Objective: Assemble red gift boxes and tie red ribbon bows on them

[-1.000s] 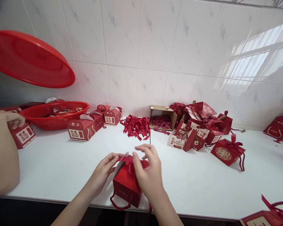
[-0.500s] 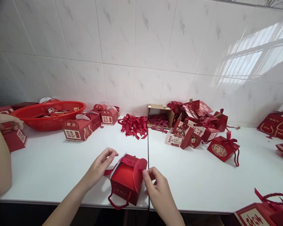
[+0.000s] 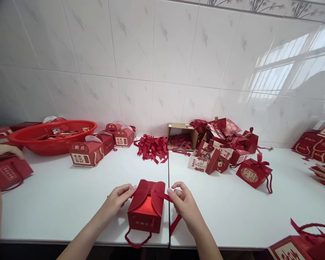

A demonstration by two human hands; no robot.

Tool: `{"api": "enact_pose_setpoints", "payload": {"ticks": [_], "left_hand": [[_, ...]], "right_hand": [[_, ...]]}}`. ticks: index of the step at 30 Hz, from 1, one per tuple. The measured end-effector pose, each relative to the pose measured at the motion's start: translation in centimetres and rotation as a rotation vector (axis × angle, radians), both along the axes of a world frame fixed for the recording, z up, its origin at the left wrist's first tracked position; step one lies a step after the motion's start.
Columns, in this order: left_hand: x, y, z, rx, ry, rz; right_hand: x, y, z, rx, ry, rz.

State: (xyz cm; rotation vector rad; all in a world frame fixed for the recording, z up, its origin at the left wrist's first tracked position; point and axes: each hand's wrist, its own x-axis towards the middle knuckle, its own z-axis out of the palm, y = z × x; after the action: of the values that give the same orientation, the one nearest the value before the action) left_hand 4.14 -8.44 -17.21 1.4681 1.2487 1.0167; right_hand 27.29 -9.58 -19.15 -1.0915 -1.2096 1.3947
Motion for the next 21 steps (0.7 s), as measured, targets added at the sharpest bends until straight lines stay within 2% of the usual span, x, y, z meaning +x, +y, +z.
{"api": "enact_pose_setpoints", "payload": {"ticks": [9,14,17,21], "left_hand": [[-1.0,0.1,-1.4,0.0,0.088,0.019],[-1.4,0.2,-1.7,0.054,0.137,0.053],[-1.3,0.2,-1.5,0.166,0.172,0.117],[-1.2,-0.7,-1.1,0.442,0.279,0.281]], "right_hand": [[0.9,0.4,-1.5,0.295,-0.513,-0.265],[2.5,0.3,-0.9,0.386,-0.644,-0.404],[2.6,0.6,-0.5,0.431,-0.66,-0.463],[1.9,0.6,-0.7,0.447,-0.644,-0.529]]}}
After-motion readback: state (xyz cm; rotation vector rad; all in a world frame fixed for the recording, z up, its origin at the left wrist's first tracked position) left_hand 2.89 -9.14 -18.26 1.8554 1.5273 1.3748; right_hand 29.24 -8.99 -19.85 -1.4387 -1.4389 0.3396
